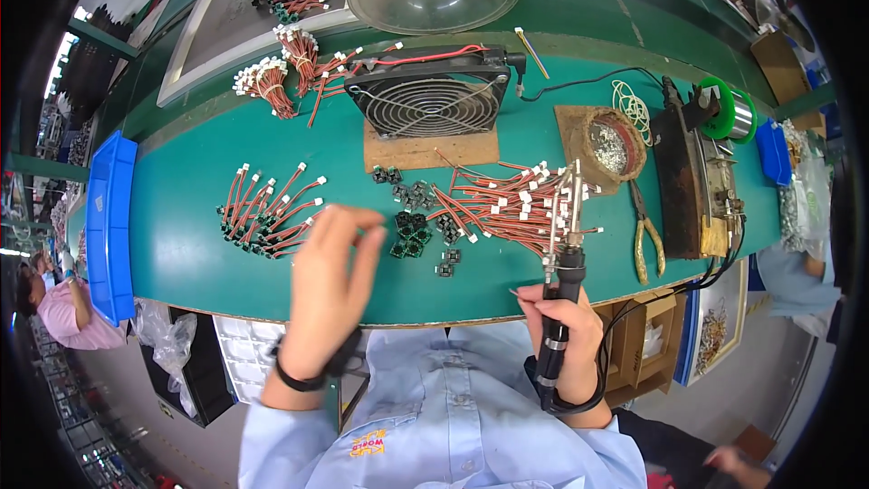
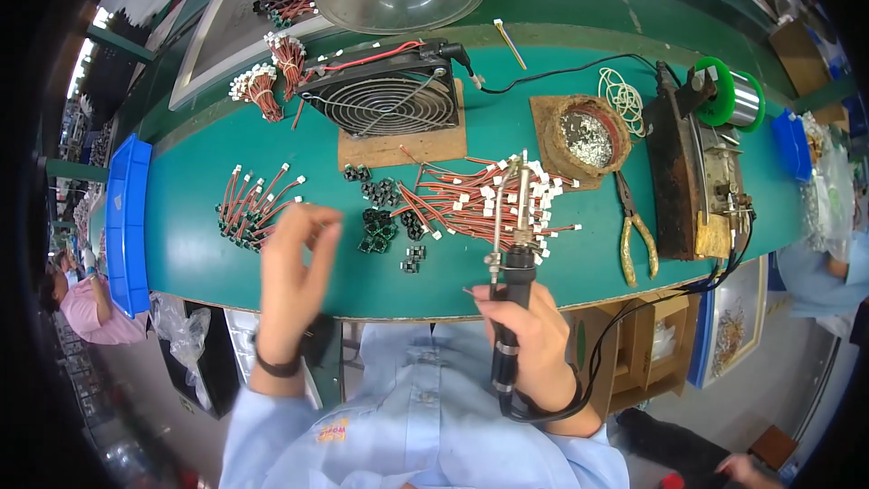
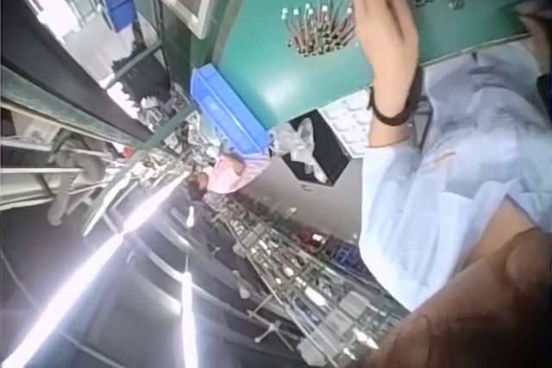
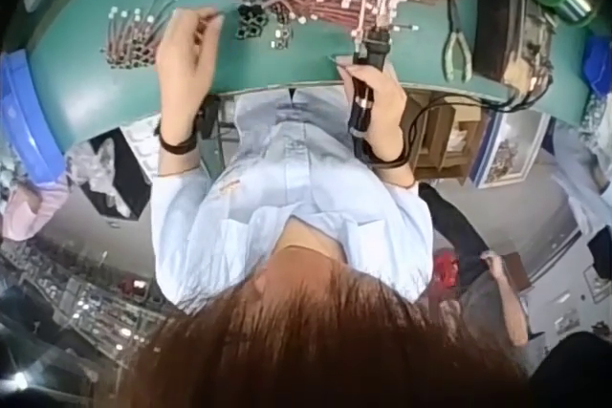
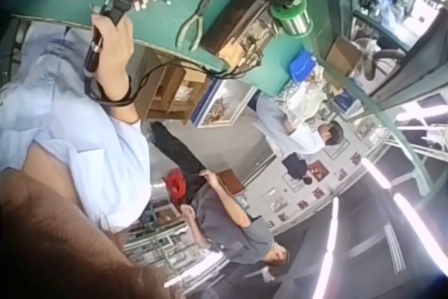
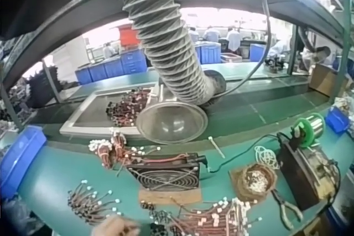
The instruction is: The person solders wires to circuit boards using a soldering iron, handling each board and wire by hand. They pick up a circuit board, align a wire against it, and apply the soldering iron tip to the connection point before setting the completed assembly down.
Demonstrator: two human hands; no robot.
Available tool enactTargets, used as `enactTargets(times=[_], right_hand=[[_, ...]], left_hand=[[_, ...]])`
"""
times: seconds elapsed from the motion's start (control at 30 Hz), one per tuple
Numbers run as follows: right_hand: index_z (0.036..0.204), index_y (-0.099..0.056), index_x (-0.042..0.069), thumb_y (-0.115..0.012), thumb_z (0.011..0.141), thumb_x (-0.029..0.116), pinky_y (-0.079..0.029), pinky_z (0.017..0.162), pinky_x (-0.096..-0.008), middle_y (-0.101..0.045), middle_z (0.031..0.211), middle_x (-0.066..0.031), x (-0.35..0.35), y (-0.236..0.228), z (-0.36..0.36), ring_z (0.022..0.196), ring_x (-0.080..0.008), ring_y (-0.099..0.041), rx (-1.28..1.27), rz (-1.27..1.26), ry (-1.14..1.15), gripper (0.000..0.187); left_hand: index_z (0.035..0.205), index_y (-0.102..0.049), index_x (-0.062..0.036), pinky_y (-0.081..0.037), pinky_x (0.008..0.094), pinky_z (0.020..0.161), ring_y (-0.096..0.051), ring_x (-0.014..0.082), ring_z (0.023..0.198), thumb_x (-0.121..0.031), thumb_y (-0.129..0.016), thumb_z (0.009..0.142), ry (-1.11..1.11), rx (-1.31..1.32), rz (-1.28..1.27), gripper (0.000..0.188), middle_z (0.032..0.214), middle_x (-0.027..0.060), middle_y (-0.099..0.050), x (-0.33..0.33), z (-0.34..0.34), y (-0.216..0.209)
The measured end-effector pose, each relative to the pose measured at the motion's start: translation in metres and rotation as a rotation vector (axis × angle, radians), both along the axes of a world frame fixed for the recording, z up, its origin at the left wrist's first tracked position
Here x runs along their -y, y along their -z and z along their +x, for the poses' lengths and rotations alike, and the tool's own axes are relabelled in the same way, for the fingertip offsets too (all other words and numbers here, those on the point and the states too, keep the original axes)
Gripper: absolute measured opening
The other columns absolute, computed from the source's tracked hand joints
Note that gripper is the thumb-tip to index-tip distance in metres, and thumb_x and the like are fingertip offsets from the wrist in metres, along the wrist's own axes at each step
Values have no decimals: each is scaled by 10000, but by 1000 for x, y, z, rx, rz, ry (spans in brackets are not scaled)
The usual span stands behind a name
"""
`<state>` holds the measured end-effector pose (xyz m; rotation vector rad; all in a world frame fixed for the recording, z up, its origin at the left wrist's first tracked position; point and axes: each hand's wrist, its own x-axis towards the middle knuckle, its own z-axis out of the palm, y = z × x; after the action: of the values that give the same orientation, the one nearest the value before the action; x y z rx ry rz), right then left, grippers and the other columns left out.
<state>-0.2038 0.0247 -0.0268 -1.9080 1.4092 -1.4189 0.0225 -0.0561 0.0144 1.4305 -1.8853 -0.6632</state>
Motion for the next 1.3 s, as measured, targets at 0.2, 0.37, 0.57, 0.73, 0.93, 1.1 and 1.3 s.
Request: enactTargets(times=[0.2,0.37,0.57,0.73,0.93,1.1,1.3], right_hand=[[1011,-526,66,-665,626,-128,-485,663,-306,-641,916,-143,-6,6,2,796,-241,-628,181,-10,47,453],[1020,-525,66,-670,622,-127,-483,678,-315,-642,901,-134,-8,-3,-1,766,-240,-621,114,11,58,465],[981,-484,66,-689,677,-123,-504,703,-320,-641,830,-120,-5,-3,-13,774,-243,-640,55,-31,79,413],[991,-503,84,-699,653,-103,-455,750,-336,-640,816,-69,-8,-5,-21,804,-215,-635,34,30,76,433],[1072,-524,78,-552,765,40,-363,789,-350,-521,712,12,-11,-6,-26,642,-159,-508,-42,55,-6,311],[1071,-528,107,-562,793,38,-330,820,-329,-490,685,47,-7,-9,-15,630,-133,-471,-11,-71,87,288],[1048,-491,91,-557,819,22,-333,841,-362,-482,768,4,-13,-15,-7,665,-160,-486,93,-172,110,248]], left_hand=[[875,-503,6,-448,380,513,-562,336,578,-136,-653,793,113,369,-46,223,697,149,-574,53,4,0],[889,-501,-19,-432,355,497,-559,277,525,-184,-669,787,66,629,-95,257,599,117,-560,76,0,23],[861,-489,-5,-454,363,567,-549,282,605,-104,-681,725,145,407,38,255,688,123,-531,65,5,8],[947,-580,11,-438,323,657,-520,250,722,38,-599,704,219,299,35,245,826,129,-479,14,2,-19],[981,-592,30,-446,344,696,-530,288,790,63,-559,724,219,320,-37,261,880,155,-477,-38,-11,9],[973,-629,-12,-470,373,730,-586,320,812,-103,-596,867,184,347,-129,143,910,192,-606,-47,-1,3],[965,-616,25,-470,384,726,-579,348,787,-49,-607,835,330,253,-170,149,882,187,-608,-46,-7,1]])
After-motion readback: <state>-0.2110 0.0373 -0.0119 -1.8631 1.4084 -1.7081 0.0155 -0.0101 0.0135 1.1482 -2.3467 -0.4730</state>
